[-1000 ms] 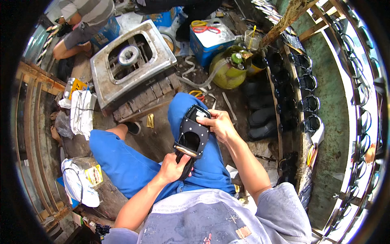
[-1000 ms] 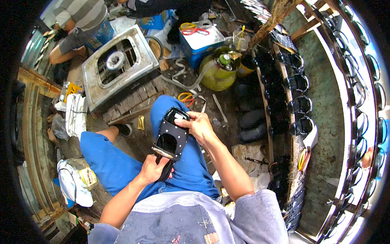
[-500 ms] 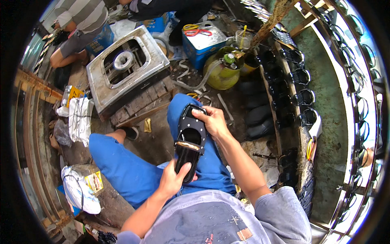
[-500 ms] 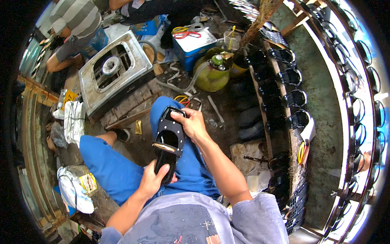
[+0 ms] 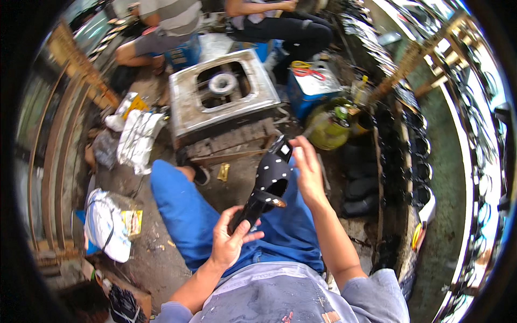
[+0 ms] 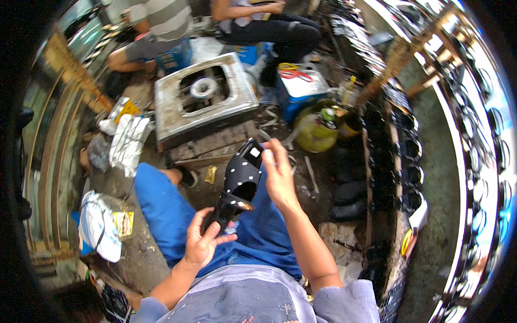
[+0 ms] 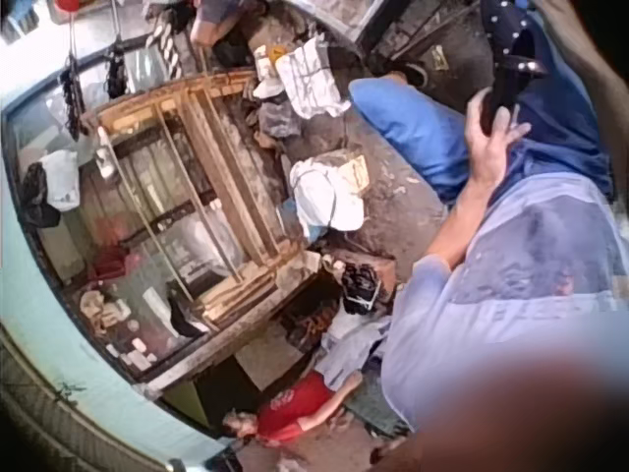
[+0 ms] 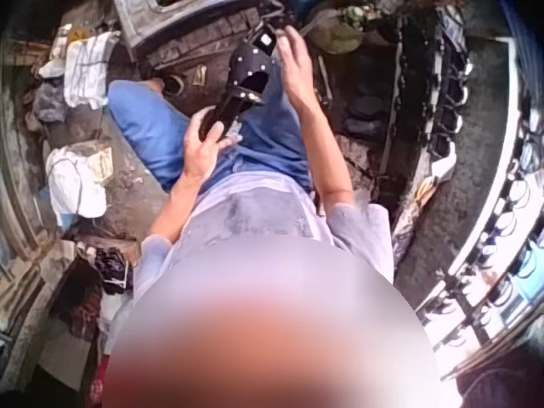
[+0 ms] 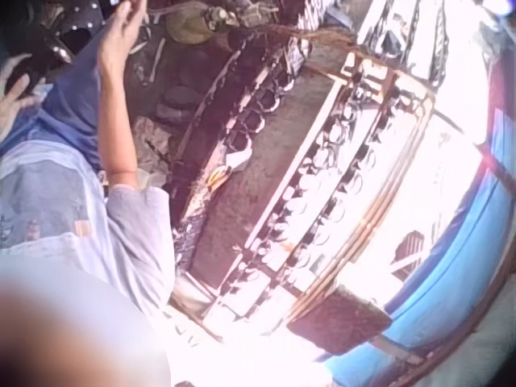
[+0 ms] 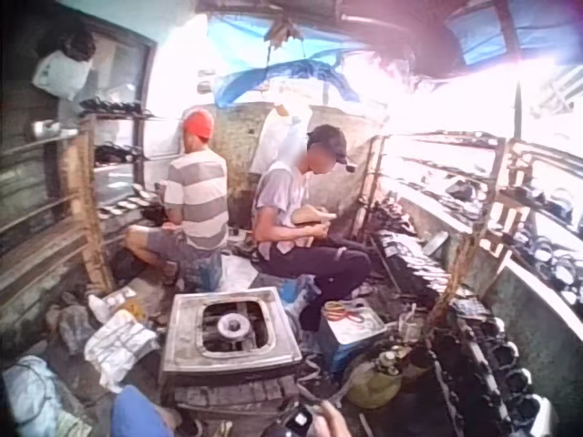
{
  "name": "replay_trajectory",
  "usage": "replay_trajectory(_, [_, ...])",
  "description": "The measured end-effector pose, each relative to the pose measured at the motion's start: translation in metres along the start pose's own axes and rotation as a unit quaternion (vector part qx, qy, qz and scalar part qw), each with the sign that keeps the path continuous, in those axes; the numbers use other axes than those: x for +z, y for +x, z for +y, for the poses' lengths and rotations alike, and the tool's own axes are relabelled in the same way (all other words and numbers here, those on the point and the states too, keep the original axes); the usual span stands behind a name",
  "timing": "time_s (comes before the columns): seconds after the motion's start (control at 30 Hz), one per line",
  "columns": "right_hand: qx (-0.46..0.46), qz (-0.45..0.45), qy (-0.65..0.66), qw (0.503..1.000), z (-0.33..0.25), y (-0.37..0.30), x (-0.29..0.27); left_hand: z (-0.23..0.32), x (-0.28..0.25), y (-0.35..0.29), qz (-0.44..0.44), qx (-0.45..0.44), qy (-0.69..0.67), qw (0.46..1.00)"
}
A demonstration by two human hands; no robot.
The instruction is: The person sits and repeatedly presses and adjusts the sole of a black slip-on shoe, then places it on a nearby shelf. The person picks up another shoe and continues pressing and aligning the sole by hand.
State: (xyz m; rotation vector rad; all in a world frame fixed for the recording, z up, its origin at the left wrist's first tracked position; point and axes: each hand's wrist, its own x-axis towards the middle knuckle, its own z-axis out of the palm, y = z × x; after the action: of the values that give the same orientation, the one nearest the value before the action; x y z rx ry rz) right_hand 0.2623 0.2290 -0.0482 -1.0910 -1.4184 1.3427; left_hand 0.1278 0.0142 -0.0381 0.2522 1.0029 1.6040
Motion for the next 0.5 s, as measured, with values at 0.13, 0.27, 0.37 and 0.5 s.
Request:
replay_trajectory(0.13, [-0.013, 0.03, 0.125, 0.992, -0.029, -0.038, 0.047, 0.033, -0.018, 0.009, 0.138, 0.376, 0.48, 0.781])
replay_trajectory(0.27, [0.14, -0.063, 0.188, 0.97, -0.025, -0.074, 0.098, 0.031, -0.025, 0.015, 0.134, 0.515, 0.631, 0.564])
replay_trajectory(0.37, [0.198, -0.055, 0.182, 0.962, -0.012, -0.072, 0.104, 0.025, -0.027, 0.011, 0.114, 0.515, 0.649, 0.548])
replay_trajectory(0.5, [0.178, -0.098, 0.191, 0.96, 0.0, -0.064, 0.091, 0.033, -0.036, 0.002, 0.001, 0.414, 0.577, 0.704])
